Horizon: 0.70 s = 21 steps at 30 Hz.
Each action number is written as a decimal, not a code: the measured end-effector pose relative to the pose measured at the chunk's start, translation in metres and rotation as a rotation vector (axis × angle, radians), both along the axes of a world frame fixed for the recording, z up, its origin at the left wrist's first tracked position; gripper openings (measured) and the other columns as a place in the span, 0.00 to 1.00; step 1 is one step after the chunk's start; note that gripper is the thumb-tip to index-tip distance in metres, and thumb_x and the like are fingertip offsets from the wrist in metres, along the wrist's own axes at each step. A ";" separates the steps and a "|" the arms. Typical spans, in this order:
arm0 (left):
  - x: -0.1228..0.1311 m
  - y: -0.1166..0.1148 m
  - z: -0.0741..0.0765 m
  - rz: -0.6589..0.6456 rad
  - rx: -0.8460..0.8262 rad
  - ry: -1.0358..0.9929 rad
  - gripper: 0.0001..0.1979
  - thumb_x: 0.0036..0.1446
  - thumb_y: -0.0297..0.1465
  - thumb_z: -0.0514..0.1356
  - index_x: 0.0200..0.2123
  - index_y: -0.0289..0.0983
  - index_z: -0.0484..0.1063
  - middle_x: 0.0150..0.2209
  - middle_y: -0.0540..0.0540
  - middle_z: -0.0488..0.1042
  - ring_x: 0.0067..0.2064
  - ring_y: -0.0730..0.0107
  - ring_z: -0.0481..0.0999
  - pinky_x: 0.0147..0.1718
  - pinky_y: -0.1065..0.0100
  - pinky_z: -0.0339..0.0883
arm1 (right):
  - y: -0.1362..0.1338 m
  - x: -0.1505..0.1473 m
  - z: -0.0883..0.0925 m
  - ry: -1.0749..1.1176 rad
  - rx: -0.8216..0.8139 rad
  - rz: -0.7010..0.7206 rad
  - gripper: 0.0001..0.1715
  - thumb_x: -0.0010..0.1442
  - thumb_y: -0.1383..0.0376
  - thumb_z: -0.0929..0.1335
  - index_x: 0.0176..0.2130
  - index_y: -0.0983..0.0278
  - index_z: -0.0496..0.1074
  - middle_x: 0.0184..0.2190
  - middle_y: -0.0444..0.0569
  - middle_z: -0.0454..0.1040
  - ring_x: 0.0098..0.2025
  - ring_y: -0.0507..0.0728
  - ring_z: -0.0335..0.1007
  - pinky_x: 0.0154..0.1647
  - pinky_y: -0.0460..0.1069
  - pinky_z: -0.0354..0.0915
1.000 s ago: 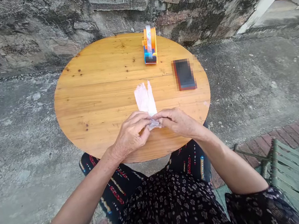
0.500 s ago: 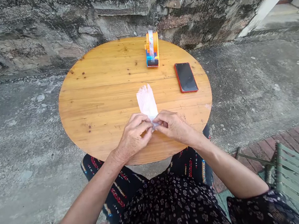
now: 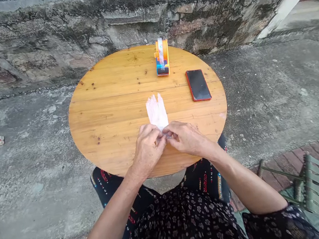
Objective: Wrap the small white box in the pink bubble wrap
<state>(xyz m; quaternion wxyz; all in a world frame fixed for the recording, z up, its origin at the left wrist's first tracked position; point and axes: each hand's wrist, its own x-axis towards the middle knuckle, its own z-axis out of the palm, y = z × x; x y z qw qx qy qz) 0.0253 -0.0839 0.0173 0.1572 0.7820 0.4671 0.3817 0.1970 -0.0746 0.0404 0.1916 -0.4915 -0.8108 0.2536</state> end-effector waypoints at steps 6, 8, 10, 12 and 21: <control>-0.003 0.002 0.004 -0.022 -0.026 0.108 0.07 0.59 0.25 0.60 0.28 0.37 0.68 0.34 0.47 0.71 0.41 0.63 0.69 0.41 0.62 0.66 | 0.003 0.006 -0.005 0.084 0.041 0.048 0.16 0.62 0.73 0.62 0.41 0.61 0.77 0.40 0.45 0.76 0.40 0.52 0.71 0.37 0.47 0.59; -0.005 0.004 0.004 -0.002 -0.012 0.126 0.03 0.59 0.28 0.61 0.33 0.37 0.70 0.37 0.46 0.72 0.44 0.62 0.69 0.43 0.61 0.67 | 0.003 0.006 -0.009 0.090 0.074 0.034 0.15 0.63 0.72 0.62 0.41 0.61 0.77 0.40 0.46 0.76 0.40 0.52 0.71 0.37 0.47 0.59; -0.008 0.006 0.004 0.014 0.021 0.141 0.07 0.58 0.31 0.63 0.40 0.37 0.70 0.42 0.44 0.72 0.47 0.59 0.70 0.45 0.59 0.67 | 0.002 0.006 -0.012 0.097 0.106 0.019 0.15 0.64 0.70 0.63 0.42 0.61 0.78 0.40 0.47 0.76 0.39 0.53 0.71 0.37 0.48 0.60; -0.012 0.010 0.004 0.000 0.059 0.162 0.14 0.58 0.34 0.64 0.46 0.37 0.69 0.48 0.42 0.72 0.50 0.57 0.70 0.48 0.56 0.67 | 0.001 0.007 -0.016 0.108 0.140 0.013 0.14 0.65 0.69 0.63 0.42 0.61 0.78 0.40 0.48 0.75 0.39 0.53 0.71 0.38 0.48 0.62; -0.017 0.019 0.000 -0.105 0.063 0.314 0.21 0.63 0.37 0.58 0.56 0.33 0.67 0.56 0.34 0.69 0.54 0.49 0.69 0.51 0.48 0.68 | 0.001 0.014 -0.035 0.168 0.331 -0.058 0.19 0.60 0.66 0.68 0.52 0.60 0.71 0.57 0.55 0.69 0.57 0.63 0.66 0.55 0.60 0.61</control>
